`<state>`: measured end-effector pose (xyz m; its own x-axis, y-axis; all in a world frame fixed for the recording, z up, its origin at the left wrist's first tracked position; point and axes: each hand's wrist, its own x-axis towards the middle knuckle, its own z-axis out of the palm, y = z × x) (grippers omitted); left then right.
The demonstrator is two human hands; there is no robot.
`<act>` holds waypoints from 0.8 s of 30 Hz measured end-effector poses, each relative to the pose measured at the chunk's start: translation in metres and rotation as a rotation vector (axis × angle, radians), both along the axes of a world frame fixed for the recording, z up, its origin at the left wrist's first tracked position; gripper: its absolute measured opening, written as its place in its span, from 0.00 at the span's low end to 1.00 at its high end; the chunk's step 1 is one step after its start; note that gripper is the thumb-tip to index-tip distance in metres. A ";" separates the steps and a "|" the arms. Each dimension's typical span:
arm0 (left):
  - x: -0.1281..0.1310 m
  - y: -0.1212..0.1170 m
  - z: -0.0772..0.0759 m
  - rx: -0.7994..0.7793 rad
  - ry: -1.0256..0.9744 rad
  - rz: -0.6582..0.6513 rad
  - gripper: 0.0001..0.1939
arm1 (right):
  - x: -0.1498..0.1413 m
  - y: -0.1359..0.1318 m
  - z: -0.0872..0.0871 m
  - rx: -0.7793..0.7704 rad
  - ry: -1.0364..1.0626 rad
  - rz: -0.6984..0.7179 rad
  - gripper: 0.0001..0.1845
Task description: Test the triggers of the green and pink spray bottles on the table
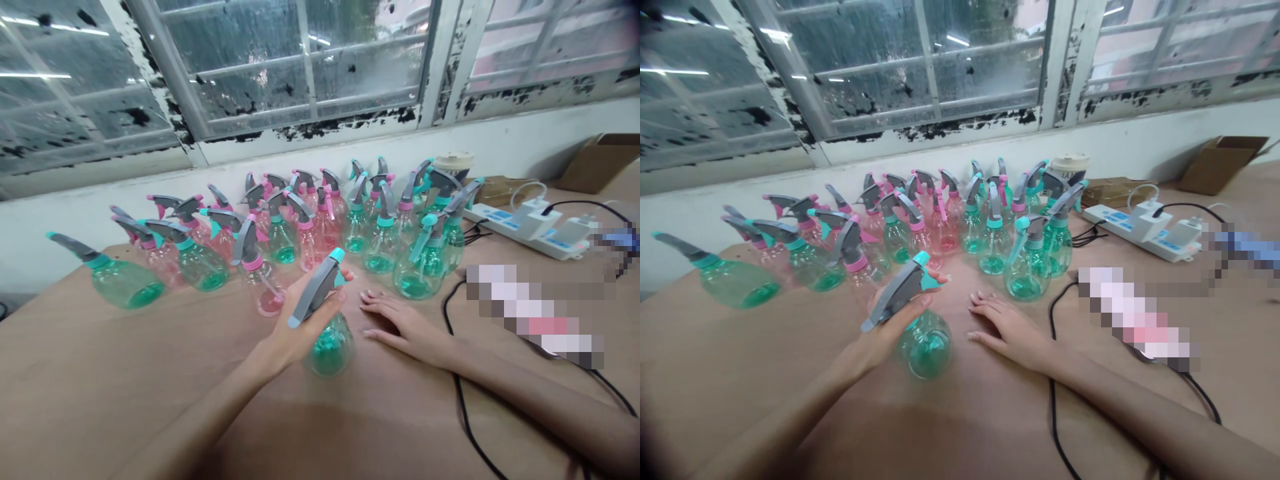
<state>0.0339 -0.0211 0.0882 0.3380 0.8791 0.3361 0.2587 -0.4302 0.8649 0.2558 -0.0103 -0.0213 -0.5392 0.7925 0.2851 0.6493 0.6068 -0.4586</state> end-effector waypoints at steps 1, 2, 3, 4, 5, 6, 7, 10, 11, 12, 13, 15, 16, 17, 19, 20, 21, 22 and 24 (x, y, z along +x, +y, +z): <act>0.000 0.000 0.001 0.001 0.013 0.010 0.12 | 0.000 0.000 0.000 -0.005 0.001 -0.002 0.28; -0.001 -0.001 0.002 0.008 0.024 0.023 0.10 | 0.000 0.000 0.000 -0.008 0.003 0.000 0.28; -0.001 -0.001 0.003 0.017 0.038 0.040 0.09 | 0.000 0.000 0.000 -0.010 0.006 0.003 0.28; -0.001 -0.002 0.004 0.021 0.053 0.064 0.08 | 0.001 0.000 0.000 -0.010 0.011 0.005 0.28; -0.002 -0.002 0.005 0.023 0.064 0.089 0.07 | 0.001 0.000 -0.001 -0.009 0.020 0.005 0.27; -0.002 -0.002 0.006 0.022 0.073 0.105 0.07 | 0.001 0.000 -0.002 -0.008 0.032 0.003 0.27; -0.003 -0.002 0.006 0.021 0.081 0.108 0.08 | 0.001 0.000 -0.002 -0.008 0.044 0.000 0.27; -0.003 0.001 0.005 0.034 0.074 0.071 0.09 | 0.001 0.001 -0.003 -0.011 0.061 0.001 0.27; -0.003 0.002 0.005 0.040 0.069 0.061 0.11 | 0.001 0.001 -0.003 -0.011 0.057 0.003 0.27; -0.003 0.003 0.004 0.047 0.062 0.059 0.13 | 0.001 0.001 -0.002 -0.011 0.051 0.006 0.27; -0.002 0.004 0.003 0.060 0.051 0.062 0.15 | 0.001 0.000 -0.002 -0.010 0.042 0.008 0.27; -0.001 0.004 0.000 0.097 0.043 0.069 0.16 | 0.001 0.000 0.000 -0.009 0.023 0.008 0.28; 0.000 0.004 -0.002 0.119 0.040 0.077 0.16 | 0.001 0.000 0.000 -0.008 0.016 0.008 0.28; 0.000 0.003 -0.003 0.136 0.037 0.085 0.16 | 0.001 0.000 0.000 -0.006 0.010 0.007 0.28; 0.001 0.002 -0.006 0.146 0.033 0.099 0.16 | 0.001 0.000 0.000 0.001 0.008 0.006 0.27; 0.002 0.002 -0.007 0.145 0.033 0.102 0.16 | 0.001 0.000 0.000 0.005 0.011 0.005 0.27; 0.002 0.002 -0.007 0.149 0.032 0.103 0.17 | 0.001 0.000 -0.001 0.009 0.016 0.004 0.27; 0.002 0.002 -0.007 0.158 0.032 0.102 0.17 | 0.001 0.000 -0.001 0.013 0.022 0.002 0.27; 0.002 0.002 -0.007 0.184 0.027 0.099 0.18 | 0.001 0.000 -0.002 0.020 0.036 0.001 0.27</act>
<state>0.0360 -0.0190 0.0810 0.2640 0.8331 0.4860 0.3295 -0.5514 0.7664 0.2572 -0.0103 -0.0229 -0.5295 0.7856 0.3202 0.6319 0.6170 -0.4690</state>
